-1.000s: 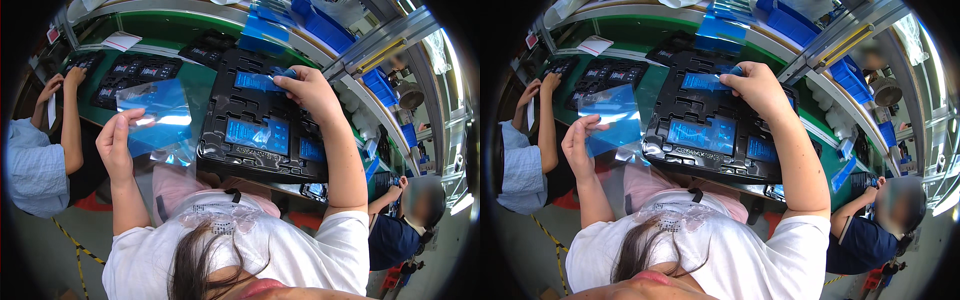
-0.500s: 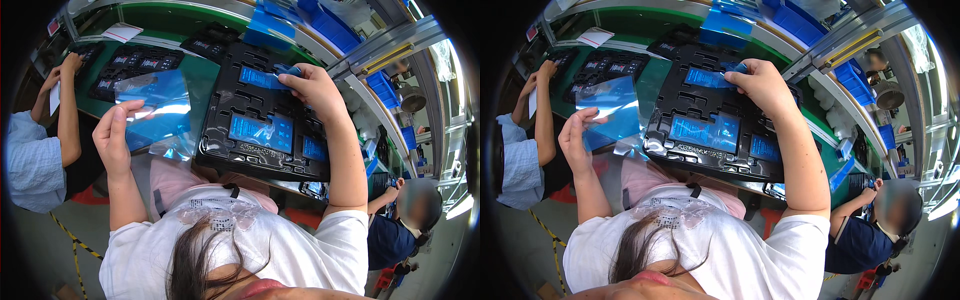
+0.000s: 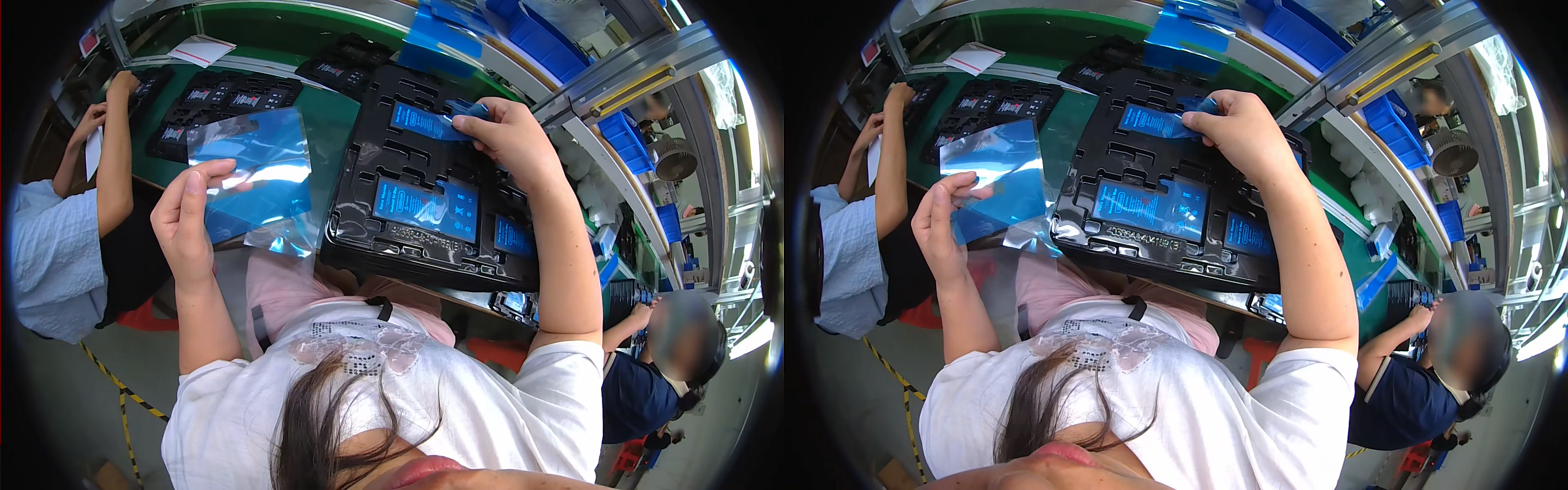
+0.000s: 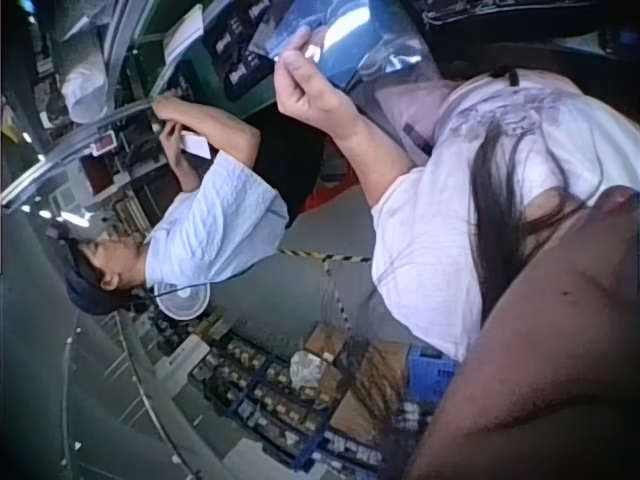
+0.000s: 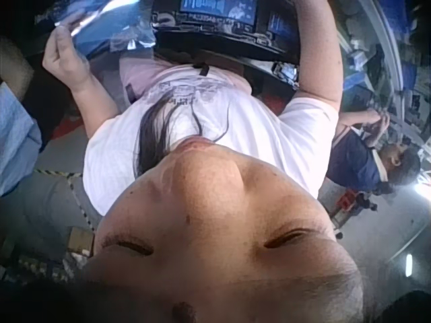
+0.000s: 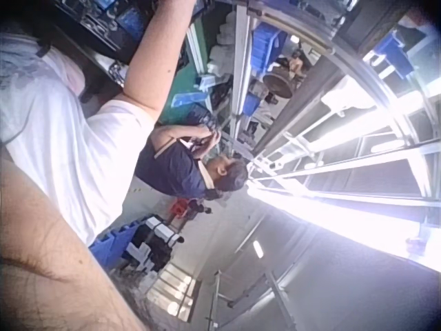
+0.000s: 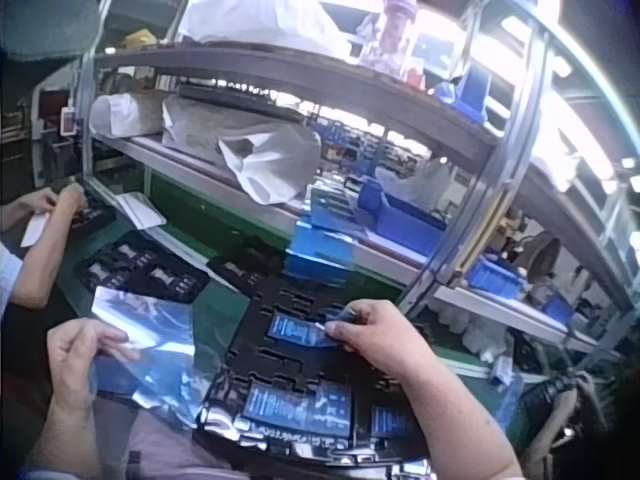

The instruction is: Applying protective blue films to electronic components in a tray.

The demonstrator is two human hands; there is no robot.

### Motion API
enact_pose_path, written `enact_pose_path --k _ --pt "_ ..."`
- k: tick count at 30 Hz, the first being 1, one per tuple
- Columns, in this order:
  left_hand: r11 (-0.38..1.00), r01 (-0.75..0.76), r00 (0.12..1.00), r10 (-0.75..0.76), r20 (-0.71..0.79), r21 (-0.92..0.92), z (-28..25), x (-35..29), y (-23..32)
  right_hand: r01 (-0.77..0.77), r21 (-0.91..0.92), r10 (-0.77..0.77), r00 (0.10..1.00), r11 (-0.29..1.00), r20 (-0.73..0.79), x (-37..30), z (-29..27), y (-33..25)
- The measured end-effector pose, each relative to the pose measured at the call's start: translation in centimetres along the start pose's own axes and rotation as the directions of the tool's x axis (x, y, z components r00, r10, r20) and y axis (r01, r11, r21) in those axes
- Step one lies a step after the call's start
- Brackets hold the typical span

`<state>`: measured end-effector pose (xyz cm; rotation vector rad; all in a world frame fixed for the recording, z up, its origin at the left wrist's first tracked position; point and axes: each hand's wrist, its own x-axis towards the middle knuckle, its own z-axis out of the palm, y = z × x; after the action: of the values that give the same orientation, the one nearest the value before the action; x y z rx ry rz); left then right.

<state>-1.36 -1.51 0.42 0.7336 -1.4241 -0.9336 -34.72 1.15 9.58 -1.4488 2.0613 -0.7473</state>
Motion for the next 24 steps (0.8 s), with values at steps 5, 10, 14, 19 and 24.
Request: enact_pose_path --k 5,10,14,19,24 --pt "1.000 -0.013 1.000 0.013 -0.001 0.009 0.2 0.0 0.4 0.055 -0.049 -0.056 0.998 0.997 -0.022 -0.2 0.1 -0.2" --pt "0.997 -0.048 0.999 0.047 0.017 0.062 0.2 0.0 1.2 0.154 -0.370 -0.191 0.979 0.916 -0.067 -0.6 0.7 -1.0" --pt "0.991 -0.078 0.997 0.079 -0.003 0.112 0.2 -0.3 1.8 0.232 -0.620 -0.516 0.791 0.750 -0.328 -1.3 -0.1 0.0" --pt "0.991 -0.117 0.993 0.117 0.009 0.062 0.7 -0.8 3.9 0.588 -0.318 -0.652 0.534 0.744 -0.538 -2.9 -1.5 -0.3" --pt "0.966 -0.175 0.974 0.198 0.113 -0.191 2.2 -1.2 6.3 0.922 -0.137 -0.885 0.294 0.362 -0.361 -5.6 -0.2 -4.1"
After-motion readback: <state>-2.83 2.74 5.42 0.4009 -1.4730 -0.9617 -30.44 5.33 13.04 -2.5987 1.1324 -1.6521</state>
